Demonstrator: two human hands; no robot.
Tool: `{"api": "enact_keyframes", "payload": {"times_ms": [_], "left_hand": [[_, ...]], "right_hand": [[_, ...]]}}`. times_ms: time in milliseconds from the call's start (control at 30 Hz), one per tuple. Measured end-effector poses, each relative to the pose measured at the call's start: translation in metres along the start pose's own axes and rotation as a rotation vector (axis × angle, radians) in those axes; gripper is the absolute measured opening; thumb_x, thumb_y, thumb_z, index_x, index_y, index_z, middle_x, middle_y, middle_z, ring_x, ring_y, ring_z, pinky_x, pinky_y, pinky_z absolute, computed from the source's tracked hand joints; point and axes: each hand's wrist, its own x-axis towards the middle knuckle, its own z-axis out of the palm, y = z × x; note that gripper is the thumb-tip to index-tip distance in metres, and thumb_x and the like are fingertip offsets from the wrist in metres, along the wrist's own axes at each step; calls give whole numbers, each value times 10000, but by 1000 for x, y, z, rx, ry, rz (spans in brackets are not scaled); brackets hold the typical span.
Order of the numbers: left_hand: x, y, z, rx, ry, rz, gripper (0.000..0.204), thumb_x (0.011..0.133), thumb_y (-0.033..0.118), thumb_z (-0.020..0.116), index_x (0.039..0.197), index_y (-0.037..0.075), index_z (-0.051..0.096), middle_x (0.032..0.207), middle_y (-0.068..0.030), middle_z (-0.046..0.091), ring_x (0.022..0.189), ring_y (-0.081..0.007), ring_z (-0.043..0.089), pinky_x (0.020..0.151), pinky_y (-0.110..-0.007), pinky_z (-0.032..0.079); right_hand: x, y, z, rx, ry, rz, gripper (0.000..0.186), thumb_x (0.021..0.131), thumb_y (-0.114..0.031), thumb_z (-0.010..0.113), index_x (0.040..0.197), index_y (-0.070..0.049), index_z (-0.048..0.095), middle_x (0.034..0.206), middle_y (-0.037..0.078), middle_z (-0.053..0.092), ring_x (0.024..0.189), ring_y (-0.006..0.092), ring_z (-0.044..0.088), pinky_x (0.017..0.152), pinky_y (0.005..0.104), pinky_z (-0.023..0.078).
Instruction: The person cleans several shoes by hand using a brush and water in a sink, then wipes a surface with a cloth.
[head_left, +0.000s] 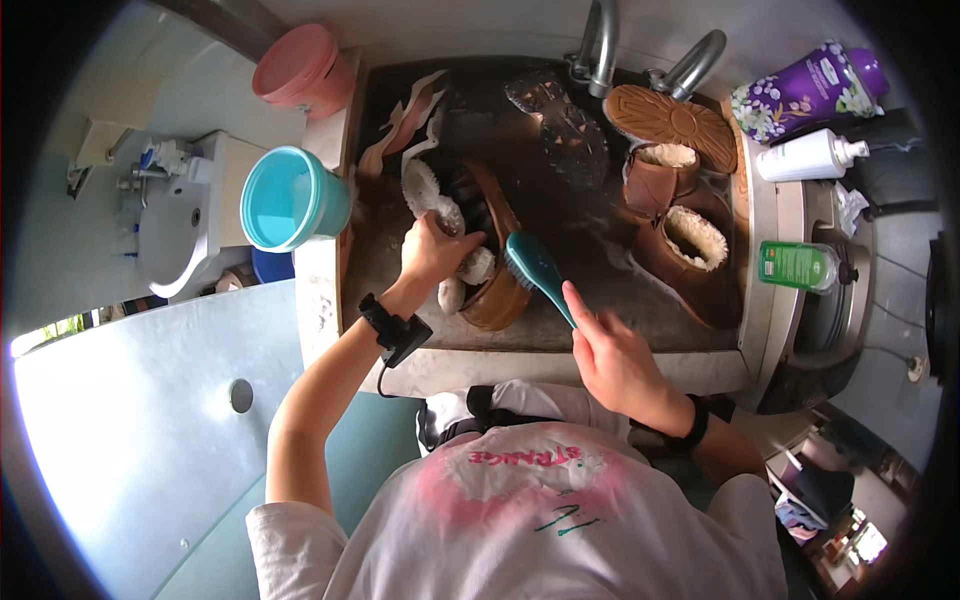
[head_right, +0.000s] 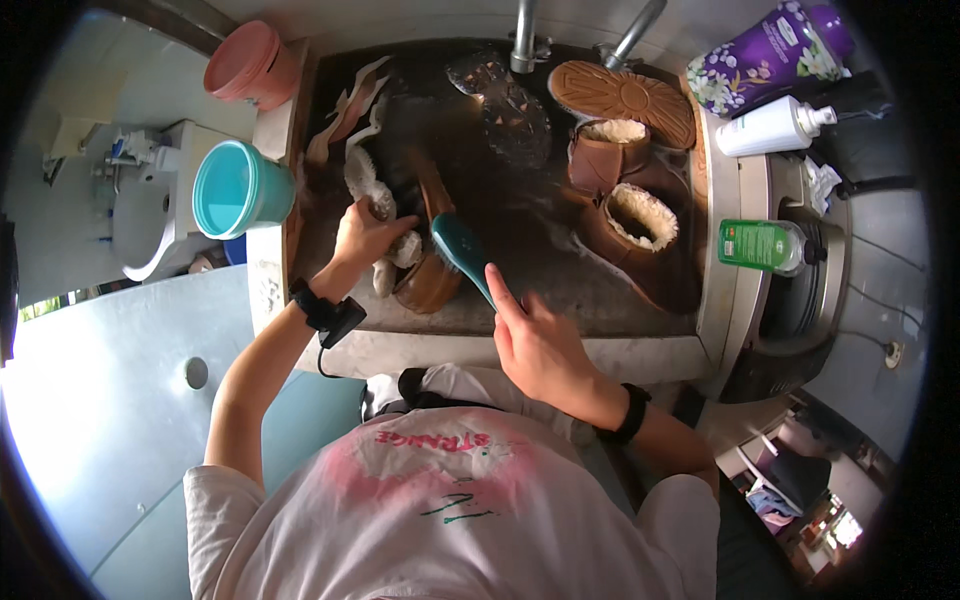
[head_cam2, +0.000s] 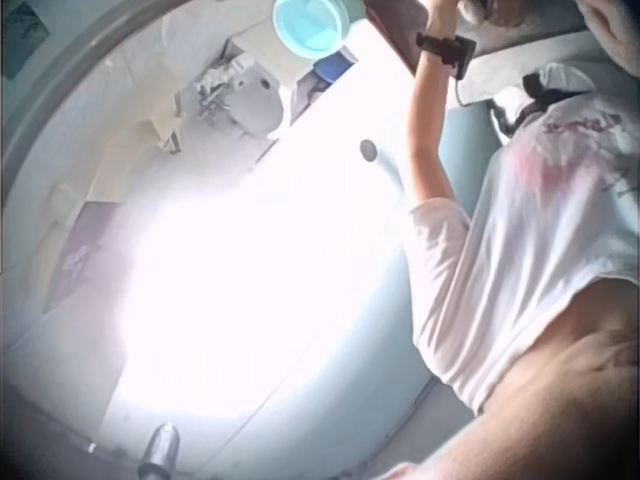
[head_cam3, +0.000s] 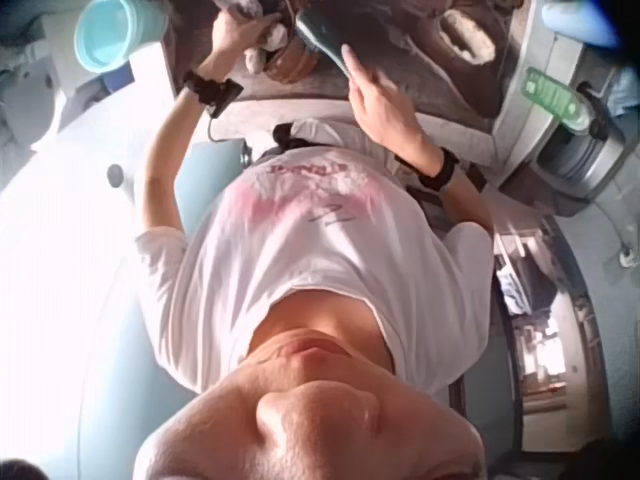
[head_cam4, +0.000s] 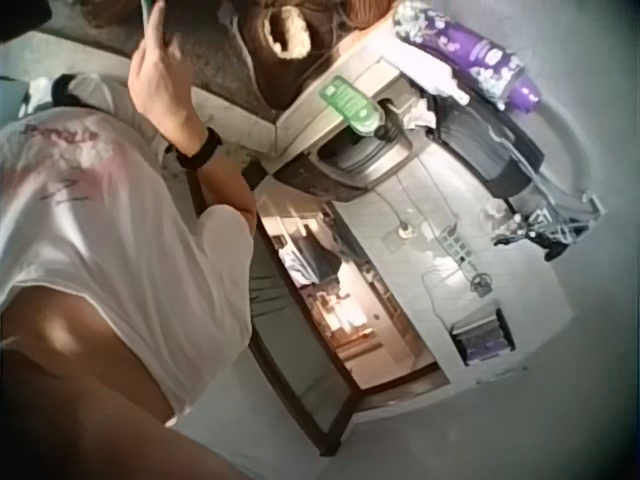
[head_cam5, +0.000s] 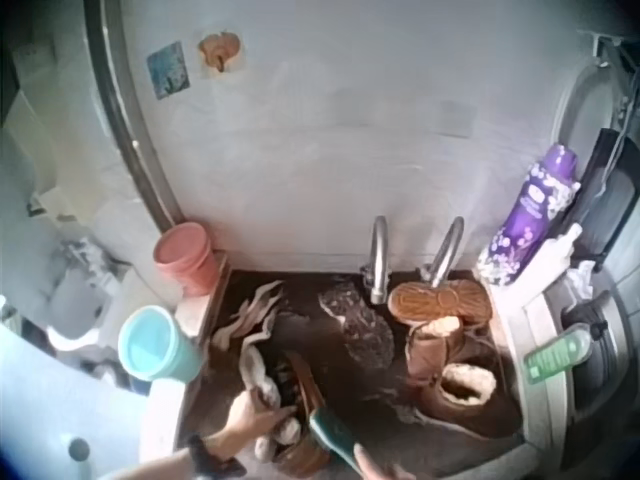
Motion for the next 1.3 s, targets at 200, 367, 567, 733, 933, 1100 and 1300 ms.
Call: {"api": "enact_keyframes", "payload": {"times_ms": [200, 367, 567, 733, 933, 1100, 1300], "left_hand": [[8, -8, 19, 88, 30, 102, 541, 603, 362, 767, 912, -35, 565, 781, -180, 636, 750, -313, 635, 681, -366, 512], [9, -7, 17, 43, -3, 76, 525, 606, 359, 766, 899, -32, 574, 775, -176, 640, 734, -302, 637, 678, -357, 515], [9, -11, 14, 25, 3, 52, 502, 604, 344, 771, 865, -40, 580, 751, -174, 638, 711, -289, 639, 658, -356, 515], [12, -8, 17, 22, -21, 76, 519, 604, 344, 767, 893, -40, 573, 770, -176, 638, 734, -293, 638, 675, -359, 513], [9, -5, 21, 86, 32, 164, 535, 603, 355, 760, 912, -39, 570, 829, -187, 633, 805, -308, 629, 721, -372, 503], [5, 2, 9, 69, -109, 84, 626, 629, 408, 742, 998, -56, 539, 906, -215, 613, 878, -336, 604, 766, -382, 485], [-20, -3, 1, 43, -81, 339, 782, 689, 518, 678, 1145, -67, 428, 1046, -239, 552, 966, -365, 556, 832, -418, 440]], "right_hand": [[89, 51, 39, -30, 66, 19, 481, 840, -130, 486, 1292, -2, 381, 660, 236, 563, 581, 402, 554, 558, 461, 461], [103, 56, 48, -28, 108, -2, 480, 830, -114, 495, 1276, 28, 388, 629, 231, 562, 578, 389, 555, 547, 458, 458], [5, 11, 11, 38, -4, -12, 597, 829, -77, 507, 1372, -12, 267, 694, 241, 513, 532, 387, 523, 497, 436, 450], [-9, -3, 4, -42, -128, 17, 591, 829, -82, 507, 1364, 12, 272, 700, 235, 503, 512, 363, 530, 464, 418, 450], [83, 54, 43, -36, 75, 10, 505, 835, -119, 483, 1311, -5, 359, 700, 258, 571, 578, 418, 558, 556, 483, 462], [123, 72, 21, 44, 36, 120, 357, 847, -128, 465, 1178, -3, 515, 728, 247, 587, 683, 409, 577, 613, 476, 458], [93, 129, 23, -271, 115, 148, 316, 850, -171, 500, 1140, -52, 541, 789, 228, 611, 737, 399, 593, 653, 466, 483]]}}
